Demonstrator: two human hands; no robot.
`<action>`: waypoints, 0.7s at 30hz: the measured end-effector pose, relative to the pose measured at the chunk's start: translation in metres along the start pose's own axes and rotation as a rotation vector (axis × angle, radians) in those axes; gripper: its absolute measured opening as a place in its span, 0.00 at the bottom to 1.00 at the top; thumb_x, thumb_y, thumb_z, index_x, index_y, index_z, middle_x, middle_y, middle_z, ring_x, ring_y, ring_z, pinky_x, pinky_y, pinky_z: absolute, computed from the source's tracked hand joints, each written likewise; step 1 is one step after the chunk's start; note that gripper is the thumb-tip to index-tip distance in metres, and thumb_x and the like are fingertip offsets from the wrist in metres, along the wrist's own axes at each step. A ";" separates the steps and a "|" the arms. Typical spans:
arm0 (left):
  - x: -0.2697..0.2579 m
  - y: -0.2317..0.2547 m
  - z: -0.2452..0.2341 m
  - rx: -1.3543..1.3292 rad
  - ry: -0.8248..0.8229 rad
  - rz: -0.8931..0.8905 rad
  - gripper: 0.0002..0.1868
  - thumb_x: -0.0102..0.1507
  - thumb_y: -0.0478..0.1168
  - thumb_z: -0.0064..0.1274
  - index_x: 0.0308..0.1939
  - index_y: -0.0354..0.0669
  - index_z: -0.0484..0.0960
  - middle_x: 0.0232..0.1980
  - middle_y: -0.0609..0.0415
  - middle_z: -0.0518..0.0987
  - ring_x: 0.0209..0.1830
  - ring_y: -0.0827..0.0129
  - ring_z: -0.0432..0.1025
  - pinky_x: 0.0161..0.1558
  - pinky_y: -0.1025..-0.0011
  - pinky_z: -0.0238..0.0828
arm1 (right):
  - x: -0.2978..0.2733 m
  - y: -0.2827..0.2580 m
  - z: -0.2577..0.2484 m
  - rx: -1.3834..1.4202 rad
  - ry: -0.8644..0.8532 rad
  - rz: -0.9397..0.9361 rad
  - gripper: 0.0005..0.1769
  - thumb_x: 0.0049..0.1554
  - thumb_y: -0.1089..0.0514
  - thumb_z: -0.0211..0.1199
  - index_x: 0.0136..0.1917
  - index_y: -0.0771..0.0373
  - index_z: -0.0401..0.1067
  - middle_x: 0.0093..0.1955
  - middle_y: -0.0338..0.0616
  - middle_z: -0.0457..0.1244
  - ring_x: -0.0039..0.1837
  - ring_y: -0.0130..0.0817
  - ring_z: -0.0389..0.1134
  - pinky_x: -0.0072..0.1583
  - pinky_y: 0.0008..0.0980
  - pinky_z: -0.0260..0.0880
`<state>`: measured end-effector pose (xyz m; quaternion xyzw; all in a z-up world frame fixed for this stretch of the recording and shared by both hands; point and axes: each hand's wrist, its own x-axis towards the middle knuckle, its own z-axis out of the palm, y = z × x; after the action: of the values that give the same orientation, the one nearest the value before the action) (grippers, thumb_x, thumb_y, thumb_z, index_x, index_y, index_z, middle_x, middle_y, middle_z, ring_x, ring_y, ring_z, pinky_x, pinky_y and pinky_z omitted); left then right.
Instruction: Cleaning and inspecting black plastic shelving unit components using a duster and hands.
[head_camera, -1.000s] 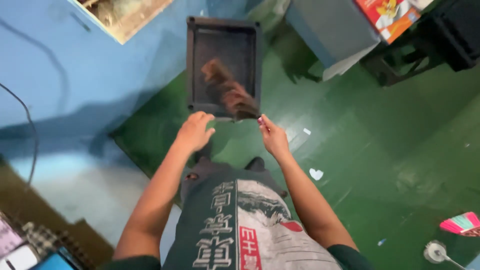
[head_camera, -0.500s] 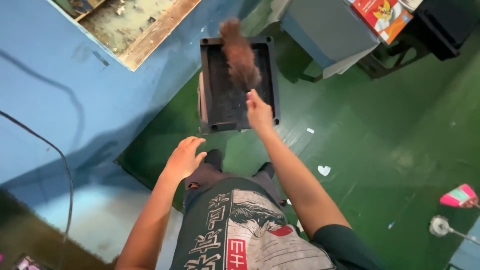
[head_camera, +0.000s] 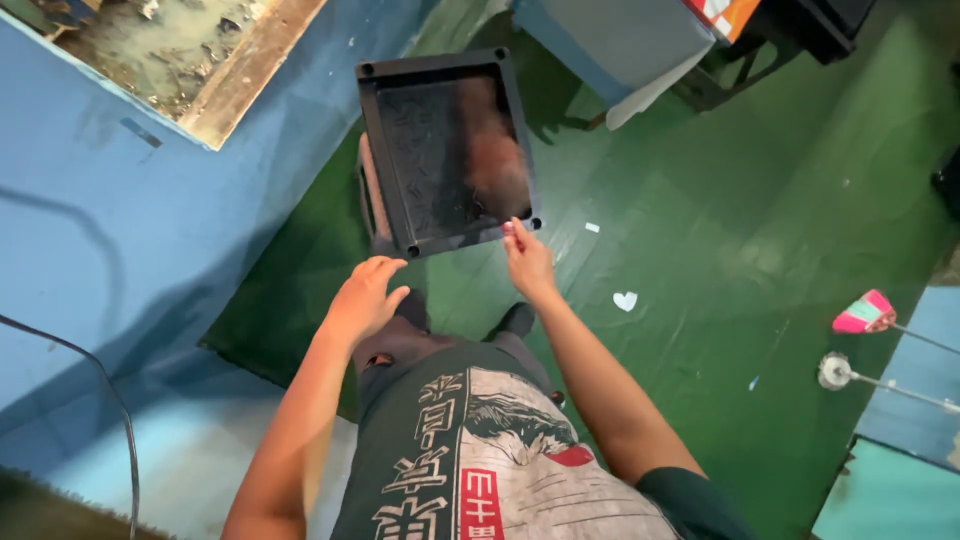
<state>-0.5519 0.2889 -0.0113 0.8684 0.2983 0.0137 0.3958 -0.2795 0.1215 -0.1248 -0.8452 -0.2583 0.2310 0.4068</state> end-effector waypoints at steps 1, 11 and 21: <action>0.002 0.000 0.000 0.000 -0.009 0.005 0.23 0.61 0.42 0.60 0.59 0.43 0.78 0.59 0.47 0.77 0.64 0.50 0.69 0.63 0.58 0.67 | -0.003 -0.010 -0.002 0.001 0.006 0.008 0.24 0.62 0.54 0.61 0.71 0.56 0.69 0.57 0.47 0.73 0.53 0.36 0.75 0.56 0.32 0.72; 0.008 0.011 0.005 -0.016 -0.033 0.017 0.23 0.60 0.41 0.60 0.59 0.43 0.78 0.58 0.46 0.77 0.63 0.49 0.69 0.61 0.58 0.67 | 0.010 -0.030 0.005 0.015 -0.098 -0.014 0.23 0.62 0.53 0.62 0.70 0.57 0.70 0.53 0.48 0.73 0.52 0.33 0.74 0.56 0.30 0.71; -0.008 -0.009 0.012 -0.055 -0.001 -0.037 0.22 0.60 0.41 0.60 0.58 0.42 0.78 0.59 0.46 0.77 0.63 0.49 0.69 0.61 0.57 0.67 | -0.075 -0.058 -0.079 -0.103 -0.278 0.117 0.25 0.63 0.46 0.62 0.70 0.57 0.70 0.53 0.47 0.73 0.52 0.27 0.71 0.57 0.30 0.70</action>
<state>-0.5595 0.2811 -0.0246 0.8516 0.3137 0.0141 0.4198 -0.3034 0.0613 -0.0199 -0.8385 -0.2742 0.3554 0.3091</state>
